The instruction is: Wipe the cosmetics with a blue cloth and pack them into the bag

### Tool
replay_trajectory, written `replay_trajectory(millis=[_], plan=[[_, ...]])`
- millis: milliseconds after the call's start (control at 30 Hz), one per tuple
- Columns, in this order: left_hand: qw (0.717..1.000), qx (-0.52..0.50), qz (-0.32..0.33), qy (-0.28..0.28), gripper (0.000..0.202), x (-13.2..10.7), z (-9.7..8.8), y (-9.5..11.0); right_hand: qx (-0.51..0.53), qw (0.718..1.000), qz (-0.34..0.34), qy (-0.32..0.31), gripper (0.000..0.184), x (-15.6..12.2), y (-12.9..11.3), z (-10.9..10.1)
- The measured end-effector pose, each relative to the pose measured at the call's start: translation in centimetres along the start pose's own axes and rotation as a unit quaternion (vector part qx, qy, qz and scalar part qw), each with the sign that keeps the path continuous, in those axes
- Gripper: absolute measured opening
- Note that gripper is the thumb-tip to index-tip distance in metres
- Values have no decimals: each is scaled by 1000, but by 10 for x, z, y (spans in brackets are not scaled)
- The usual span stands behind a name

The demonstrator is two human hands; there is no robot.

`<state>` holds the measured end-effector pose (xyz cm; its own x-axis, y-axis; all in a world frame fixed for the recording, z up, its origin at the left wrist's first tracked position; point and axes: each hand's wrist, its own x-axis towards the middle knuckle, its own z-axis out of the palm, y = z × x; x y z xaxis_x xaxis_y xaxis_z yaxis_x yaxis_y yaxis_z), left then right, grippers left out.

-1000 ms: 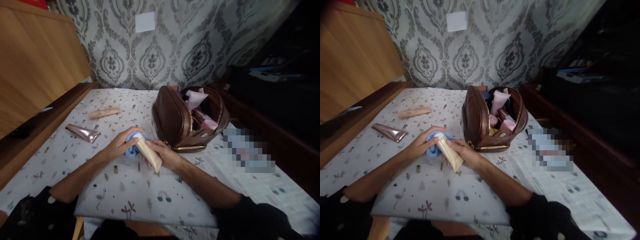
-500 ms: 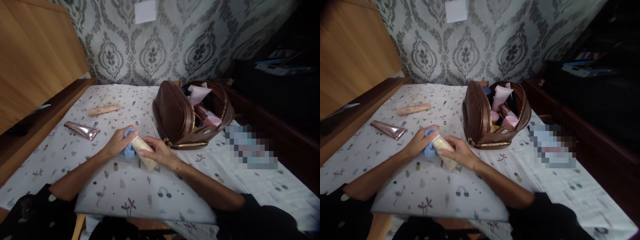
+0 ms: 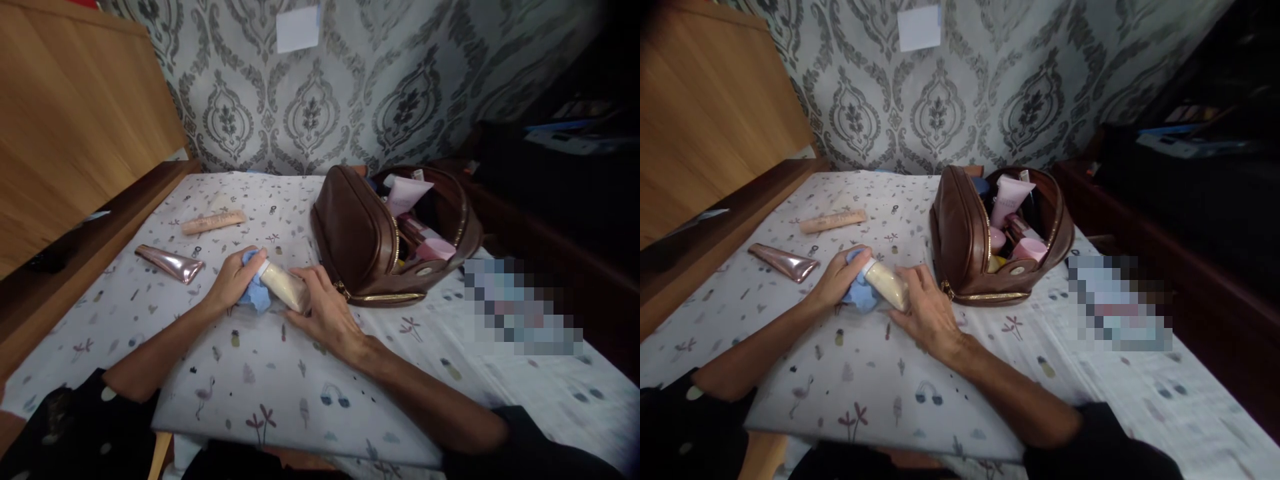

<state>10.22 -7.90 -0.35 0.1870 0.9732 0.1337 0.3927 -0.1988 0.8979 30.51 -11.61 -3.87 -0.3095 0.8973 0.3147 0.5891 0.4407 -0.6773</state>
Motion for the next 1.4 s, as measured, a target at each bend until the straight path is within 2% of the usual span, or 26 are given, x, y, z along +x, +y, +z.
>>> replay_trajectory(millis=[133,233,300,433,600,800,900,1000,1100,1267,1400], plan=[[1000,-9,8,2,43,0,0,0,31,998,-38,39,39,0,0,-1],[999,-3,33,7,41,-1,-2,0,118,993,14,21,38,1,-2,-3],[999,-3,50,6,40,-1,-3,0,193,980,56,-7,39,1,-3,-5],[997,-8,80,3,38,-1,-6,1,330,937,91,-63,39,3,-4,-6],[996,-3,91,20,39,-1,-6,0,437,886,127,-93,45,5,-7,-6],[995,-63,58,42,40,-3,3,-4,555,801,175,-140,47,3,-13,-3],[994,-94,27,57,42,-5,8,-3,582,779,186,-140,47,2,-15,-2],[993,-95,-26,62,47,-9,11,1,578,785,178,-136,47,2,-15,0],[995,-66,-61,51,52,-13,14,5,550,809,159,-133,47,1,-13,1],[994,-102,-24,-33,60,-17,21,11,477,865,118,-102,45,0,-12,0],[993,-104,-9,-62,54,-21,27,6,479,867,121,-68,46,-1,-15,0]])
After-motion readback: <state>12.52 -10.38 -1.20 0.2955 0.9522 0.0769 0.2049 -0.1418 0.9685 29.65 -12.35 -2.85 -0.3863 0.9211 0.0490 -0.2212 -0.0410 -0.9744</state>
